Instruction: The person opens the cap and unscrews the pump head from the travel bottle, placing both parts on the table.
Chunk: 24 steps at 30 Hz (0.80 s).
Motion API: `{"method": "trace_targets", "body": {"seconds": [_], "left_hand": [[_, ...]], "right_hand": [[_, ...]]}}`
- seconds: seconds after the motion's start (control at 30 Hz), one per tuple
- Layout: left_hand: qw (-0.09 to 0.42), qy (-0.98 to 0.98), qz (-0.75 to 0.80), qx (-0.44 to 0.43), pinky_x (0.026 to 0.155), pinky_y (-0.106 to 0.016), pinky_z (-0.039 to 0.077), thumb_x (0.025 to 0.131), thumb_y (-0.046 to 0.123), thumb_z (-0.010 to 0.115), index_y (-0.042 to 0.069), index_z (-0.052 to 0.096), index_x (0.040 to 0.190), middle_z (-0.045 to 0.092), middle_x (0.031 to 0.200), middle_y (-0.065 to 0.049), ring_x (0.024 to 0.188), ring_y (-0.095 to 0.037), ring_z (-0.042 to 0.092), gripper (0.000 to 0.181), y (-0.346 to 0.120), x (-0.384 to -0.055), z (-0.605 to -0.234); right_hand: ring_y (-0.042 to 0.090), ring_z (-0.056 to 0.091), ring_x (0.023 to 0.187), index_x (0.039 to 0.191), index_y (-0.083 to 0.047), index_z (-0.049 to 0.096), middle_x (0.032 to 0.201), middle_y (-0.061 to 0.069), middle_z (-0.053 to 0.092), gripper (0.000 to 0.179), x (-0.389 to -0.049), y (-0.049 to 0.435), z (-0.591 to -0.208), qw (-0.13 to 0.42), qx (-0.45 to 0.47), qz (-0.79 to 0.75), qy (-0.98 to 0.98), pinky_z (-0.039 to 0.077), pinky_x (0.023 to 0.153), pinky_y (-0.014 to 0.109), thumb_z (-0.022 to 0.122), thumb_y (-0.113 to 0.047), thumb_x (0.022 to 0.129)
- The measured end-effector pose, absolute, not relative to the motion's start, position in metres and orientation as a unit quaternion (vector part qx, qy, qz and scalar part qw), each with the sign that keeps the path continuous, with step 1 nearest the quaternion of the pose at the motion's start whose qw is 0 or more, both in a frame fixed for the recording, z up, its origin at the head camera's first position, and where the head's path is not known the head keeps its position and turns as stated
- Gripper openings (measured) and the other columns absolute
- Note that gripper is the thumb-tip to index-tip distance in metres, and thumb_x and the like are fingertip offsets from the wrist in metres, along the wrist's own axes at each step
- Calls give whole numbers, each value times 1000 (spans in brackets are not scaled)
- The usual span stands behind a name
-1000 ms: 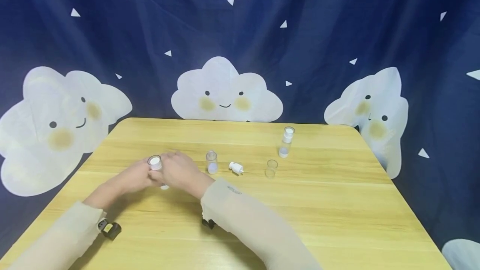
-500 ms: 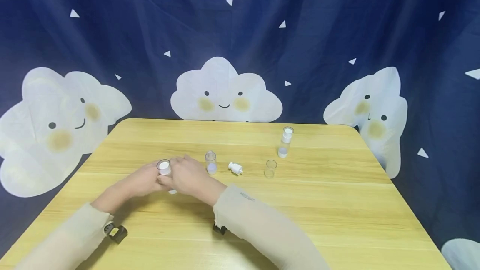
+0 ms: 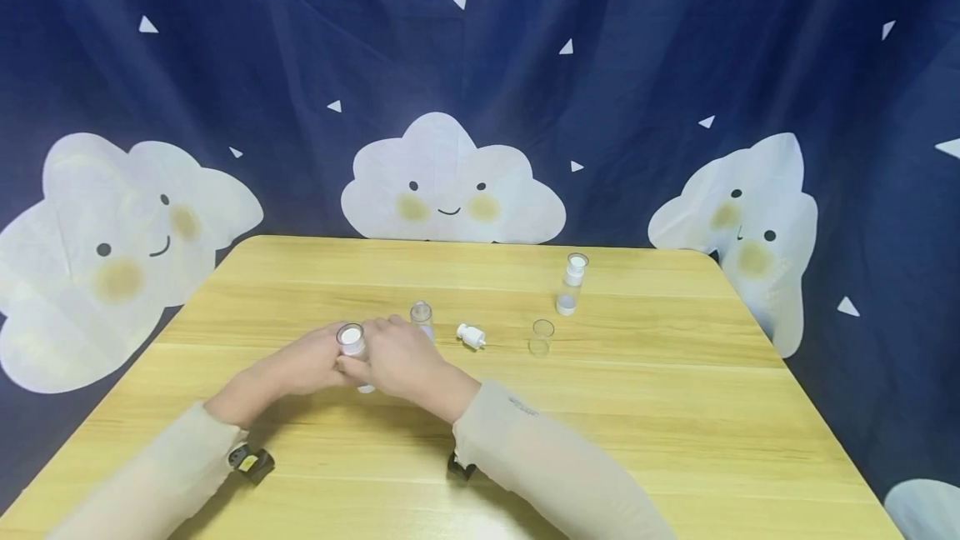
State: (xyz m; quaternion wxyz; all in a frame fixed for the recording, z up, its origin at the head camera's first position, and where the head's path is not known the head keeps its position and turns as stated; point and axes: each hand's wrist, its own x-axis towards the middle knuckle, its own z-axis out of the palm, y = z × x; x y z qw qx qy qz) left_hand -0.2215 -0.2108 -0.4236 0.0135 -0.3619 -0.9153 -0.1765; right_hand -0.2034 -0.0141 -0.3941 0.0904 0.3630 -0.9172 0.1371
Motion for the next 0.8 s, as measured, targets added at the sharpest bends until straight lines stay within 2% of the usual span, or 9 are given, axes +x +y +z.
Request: {"method": "trace_targets", "body": {"seconds": [0.27,0.4,0.53,0.7,0.8], "left_hand": [[14,-906,-156,-393,101,-44,43,83,46,73,12,68,119,67,117,-4,112,-27,58,50,-194,-224,-421],[26,-901,-138,-411,92,-38,48,82,47,73,16,72,108,69,104,4,100,-19,59,41,-185,-224,-420],[31,-899,-124,-420,88,-34,49,81,49,73,20,72,101,67,99,8,96,-13,56,35,-177,-225,-419],[28,-901,-112,-418,90,-34,49,83,50,71,19,71,103,67,101,7,98,-14,57,36,-166,-226,-420],[33,-897,-100,-429,93,-34,48,84,49,70,17,71,106,67,104,5,99,-15,58,38,-161,-225,-420]], "right_hand": [[16,62,90,109,-7,64,98,1,67,46,-200,3,-395,97,363,163,-912,52,79,30,54,-50,96],[15,62,90,112,-7,64,99,0,66,46,-198,11,-395,97,357,164,-914,53,77,29,55,-49,96],[14,60,85,115,-6,64,96,-1,64,47,-196,19,-396,104,350,166,-916,52,73,28,56,-49,96],[16,55,78,109,-6,62,87,-2,55,46,-194,28,-397,120,337,162,-920,51,69,29,57,-49,94],[19,58,80,113,-6,63,93,0,60,47,-191,32,-397,129,327,159,-922,52,70,32,57,-48,93]]}}
